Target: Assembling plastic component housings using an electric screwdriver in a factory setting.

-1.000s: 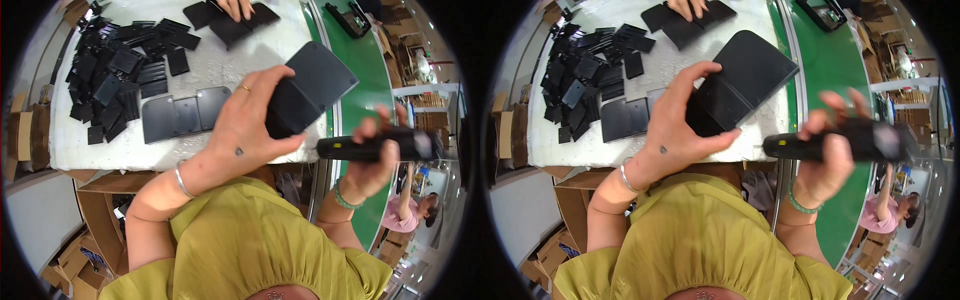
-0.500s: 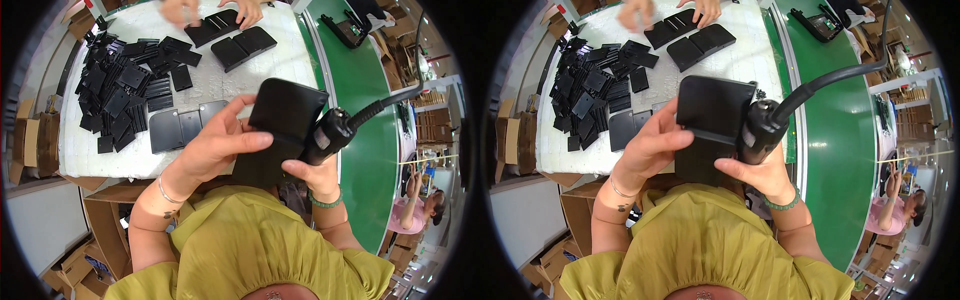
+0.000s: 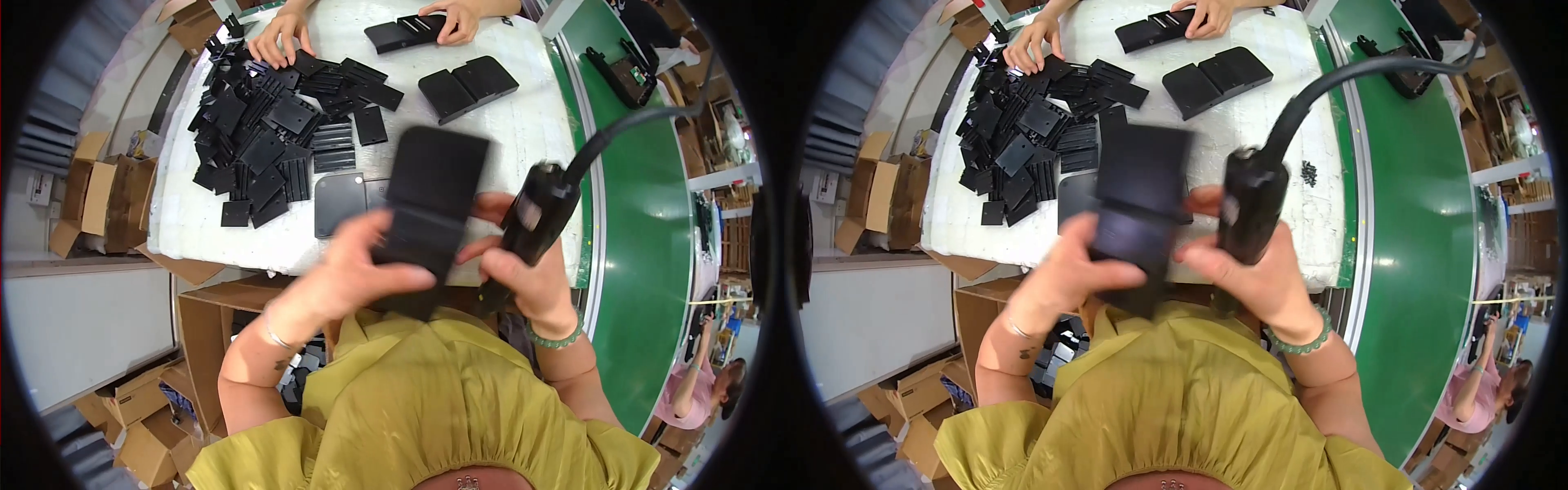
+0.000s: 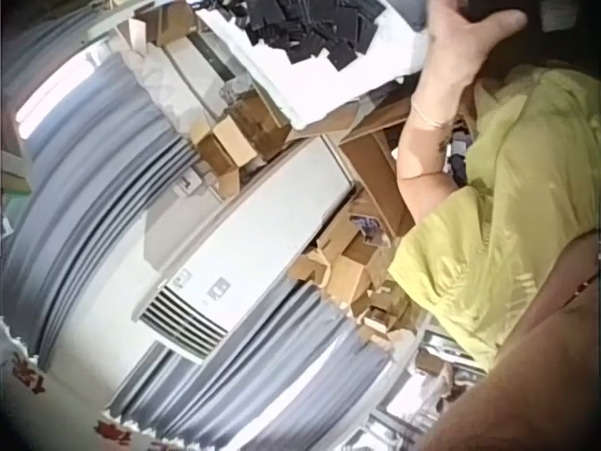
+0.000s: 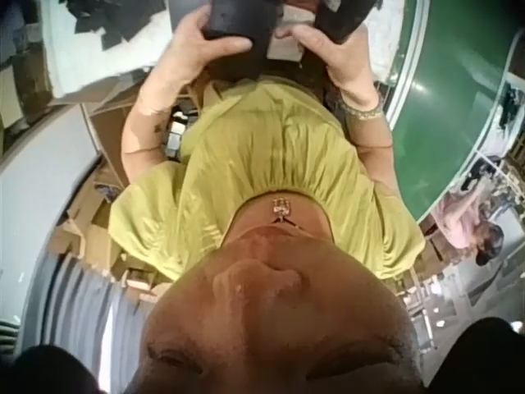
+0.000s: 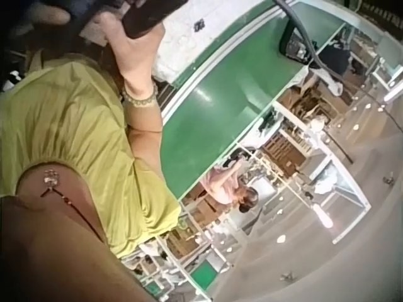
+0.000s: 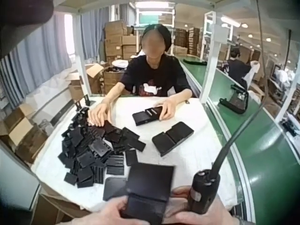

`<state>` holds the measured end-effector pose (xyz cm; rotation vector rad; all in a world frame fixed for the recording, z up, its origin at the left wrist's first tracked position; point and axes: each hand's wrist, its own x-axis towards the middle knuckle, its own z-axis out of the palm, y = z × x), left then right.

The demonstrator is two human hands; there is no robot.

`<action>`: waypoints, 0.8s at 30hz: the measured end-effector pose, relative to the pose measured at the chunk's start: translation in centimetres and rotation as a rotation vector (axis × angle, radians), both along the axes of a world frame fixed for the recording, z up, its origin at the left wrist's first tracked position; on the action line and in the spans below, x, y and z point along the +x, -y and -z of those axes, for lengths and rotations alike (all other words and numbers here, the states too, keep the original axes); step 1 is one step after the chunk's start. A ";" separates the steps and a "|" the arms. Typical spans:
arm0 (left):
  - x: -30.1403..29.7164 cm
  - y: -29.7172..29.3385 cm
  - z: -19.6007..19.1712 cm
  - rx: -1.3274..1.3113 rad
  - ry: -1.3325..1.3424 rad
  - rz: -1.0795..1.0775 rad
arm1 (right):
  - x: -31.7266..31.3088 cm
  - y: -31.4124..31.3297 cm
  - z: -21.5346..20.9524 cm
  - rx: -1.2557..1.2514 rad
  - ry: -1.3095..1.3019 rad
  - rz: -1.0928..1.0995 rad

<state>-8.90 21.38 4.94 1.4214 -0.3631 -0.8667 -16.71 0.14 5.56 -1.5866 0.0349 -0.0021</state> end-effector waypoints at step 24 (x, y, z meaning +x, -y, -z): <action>-0.5 2.5 2.6 -0.582 -0.445 -0.383 | 3.4 -0.5 -0.2 0.437 0.003 0.213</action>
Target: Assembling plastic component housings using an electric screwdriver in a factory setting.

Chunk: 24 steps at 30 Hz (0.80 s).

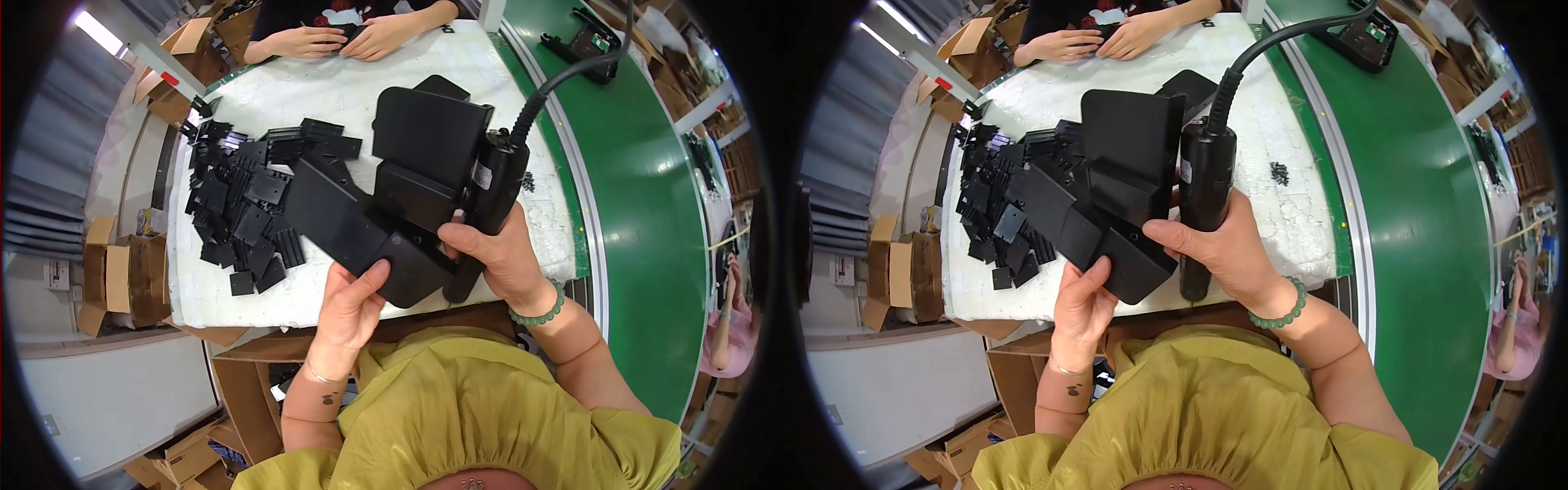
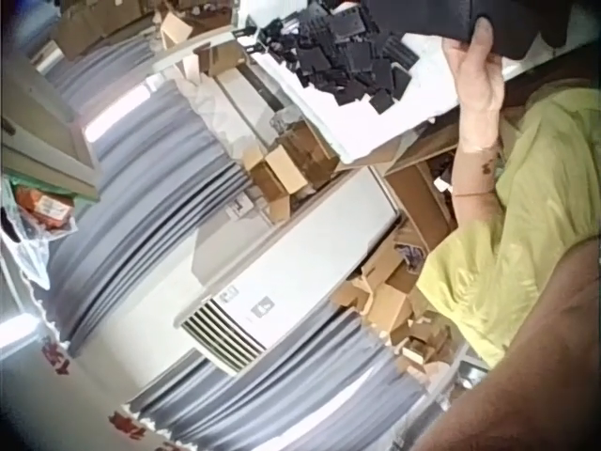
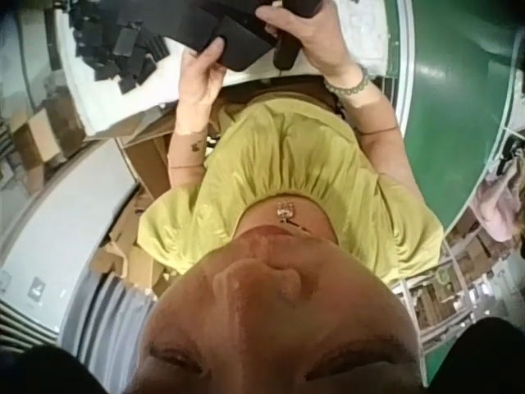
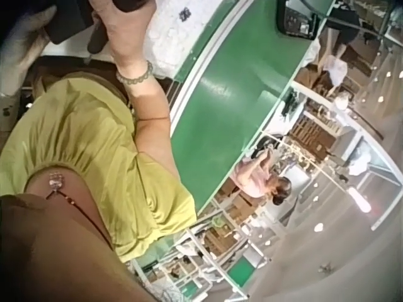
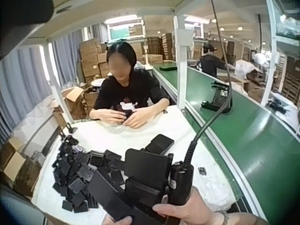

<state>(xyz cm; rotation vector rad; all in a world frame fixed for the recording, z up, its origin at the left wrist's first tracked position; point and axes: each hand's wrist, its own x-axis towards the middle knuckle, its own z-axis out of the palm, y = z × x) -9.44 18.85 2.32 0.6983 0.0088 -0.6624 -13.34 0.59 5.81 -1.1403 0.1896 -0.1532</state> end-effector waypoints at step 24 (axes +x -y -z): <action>1.0 -0.7 -0.6 -0.194 0.262 0.239 | -3.8 3.8 -0.3 0.191 -0.103 -0.196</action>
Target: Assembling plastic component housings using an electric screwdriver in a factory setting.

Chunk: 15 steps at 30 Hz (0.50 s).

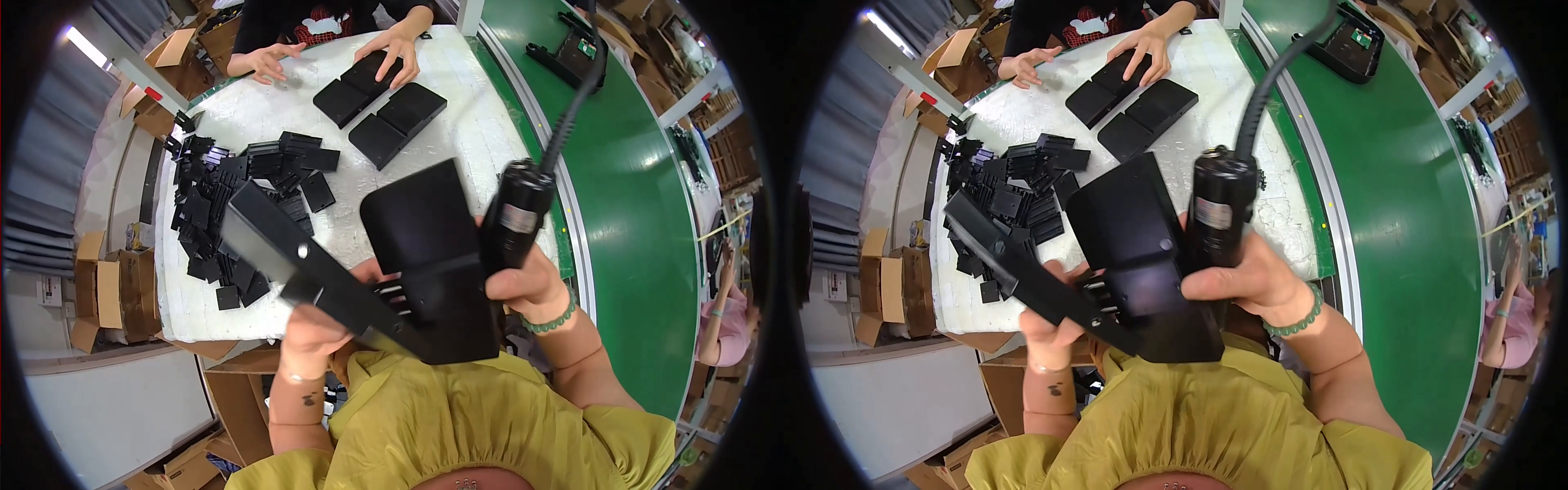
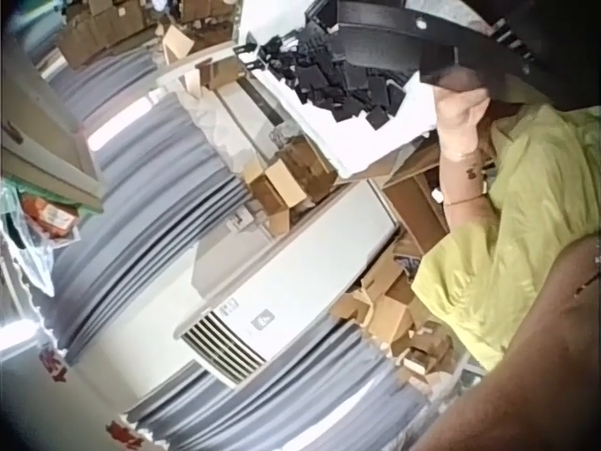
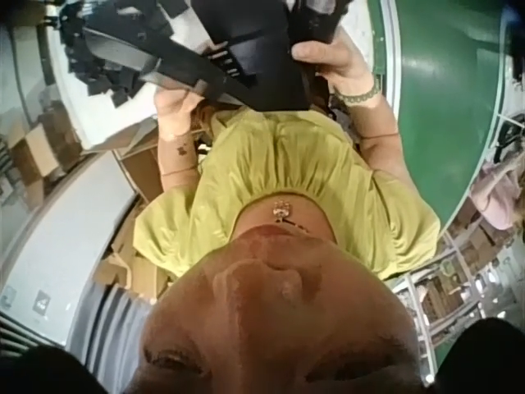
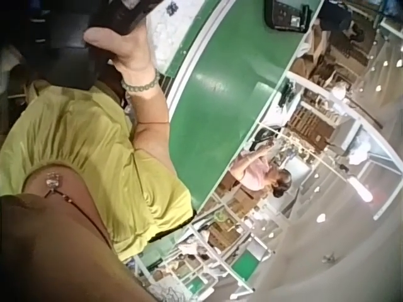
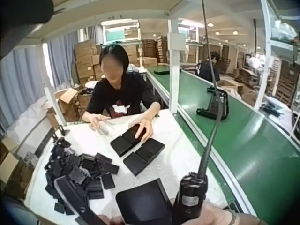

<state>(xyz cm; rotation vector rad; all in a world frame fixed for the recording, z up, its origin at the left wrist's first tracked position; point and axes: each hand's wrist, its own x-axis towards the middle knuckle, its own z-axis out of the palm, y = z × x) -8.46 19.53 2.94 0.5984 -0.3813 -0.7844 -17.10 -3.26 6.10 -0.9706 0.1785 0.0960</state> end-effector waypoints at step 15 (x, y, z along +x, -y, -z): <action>-4.2 -1.6 -0.5 0.112 -0.171 -0.021 | 2.8 -2.3 0.7 -0.043 0.179 -0.166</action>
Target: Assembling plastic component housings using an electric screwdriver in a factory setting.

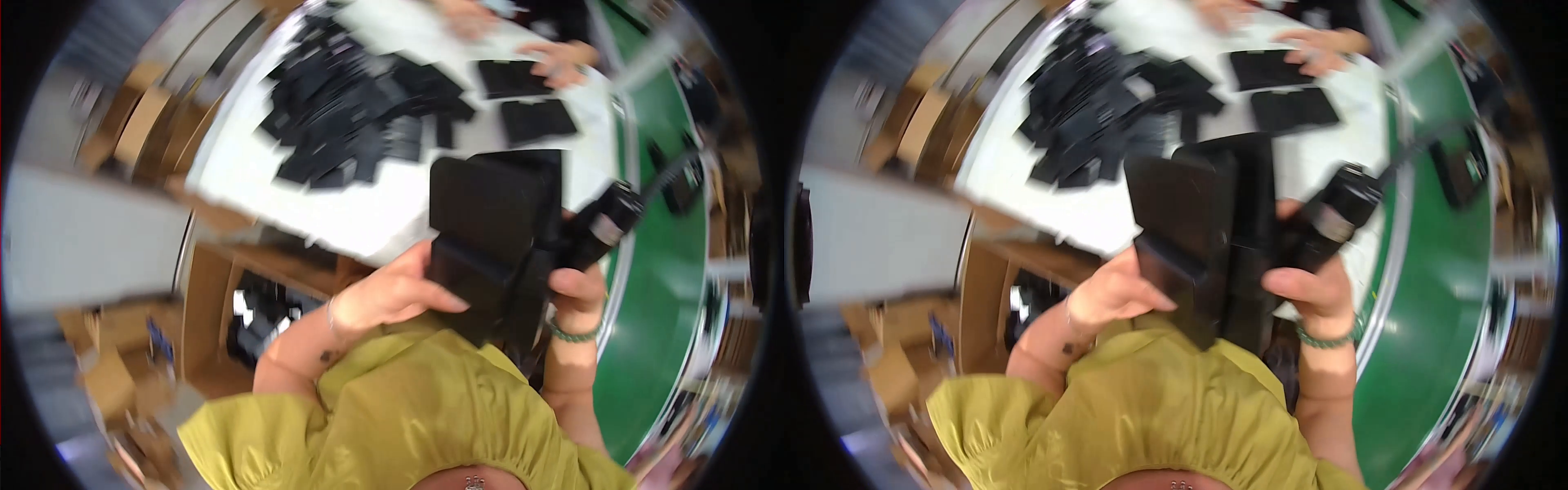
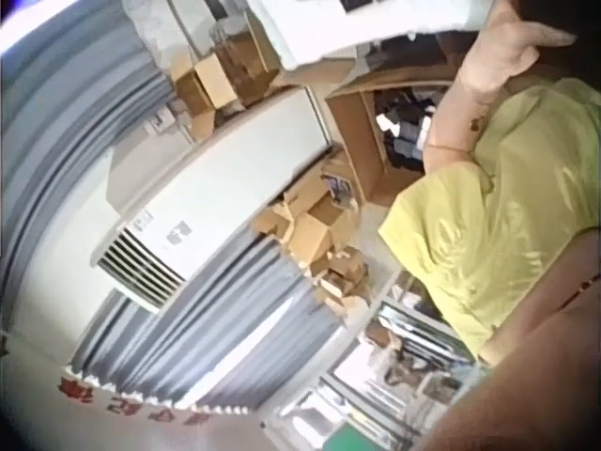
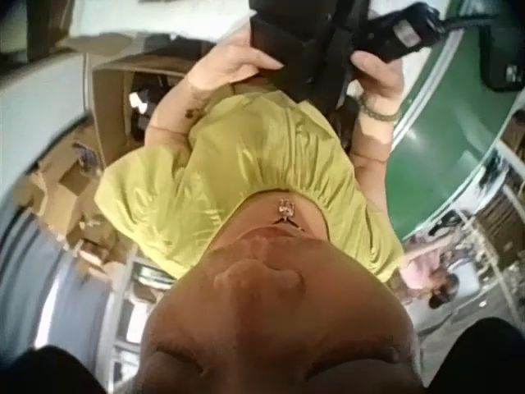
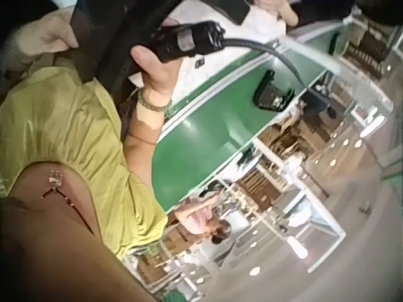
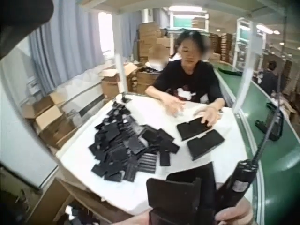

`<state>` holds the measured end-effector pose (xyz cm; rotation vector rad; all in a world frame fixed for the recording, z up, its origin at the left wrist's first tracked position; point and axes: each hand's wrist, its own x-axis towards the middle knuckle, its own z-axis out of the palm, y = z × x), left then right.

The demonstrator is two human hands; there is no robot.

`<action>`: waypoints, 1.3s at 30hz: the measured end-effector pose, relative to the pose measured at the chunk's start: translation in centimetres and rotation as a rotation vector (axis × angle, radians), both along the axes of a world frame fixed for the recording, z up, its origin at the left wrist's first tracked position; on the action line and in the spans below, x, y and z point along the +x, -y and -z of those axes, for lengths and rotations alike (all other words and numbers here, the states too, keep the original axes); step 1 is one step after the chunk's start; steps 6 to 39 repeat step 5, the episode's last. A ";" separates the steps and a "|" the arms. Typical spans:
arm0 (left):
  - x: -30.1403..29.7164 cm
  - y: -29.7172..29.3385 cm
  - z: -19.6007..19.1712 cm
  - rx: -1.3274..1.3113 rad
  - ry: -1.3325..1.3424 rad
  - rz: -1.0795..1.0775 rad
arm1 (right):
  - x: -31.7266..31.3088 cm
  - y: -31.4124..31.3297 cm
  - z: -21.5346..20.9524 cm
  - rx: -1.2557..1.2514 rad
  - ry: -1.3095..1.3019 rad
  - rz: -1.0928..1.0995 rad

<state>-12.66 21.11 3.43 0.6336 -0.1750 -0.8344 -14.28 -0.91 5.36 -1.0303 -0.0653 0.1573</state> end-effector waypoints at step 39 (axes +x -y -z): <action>-2.1 -12.6 5.5 0.273 0.329 -0.303 | 1.5 1.0 1.0 -0.180 0.055 -0.244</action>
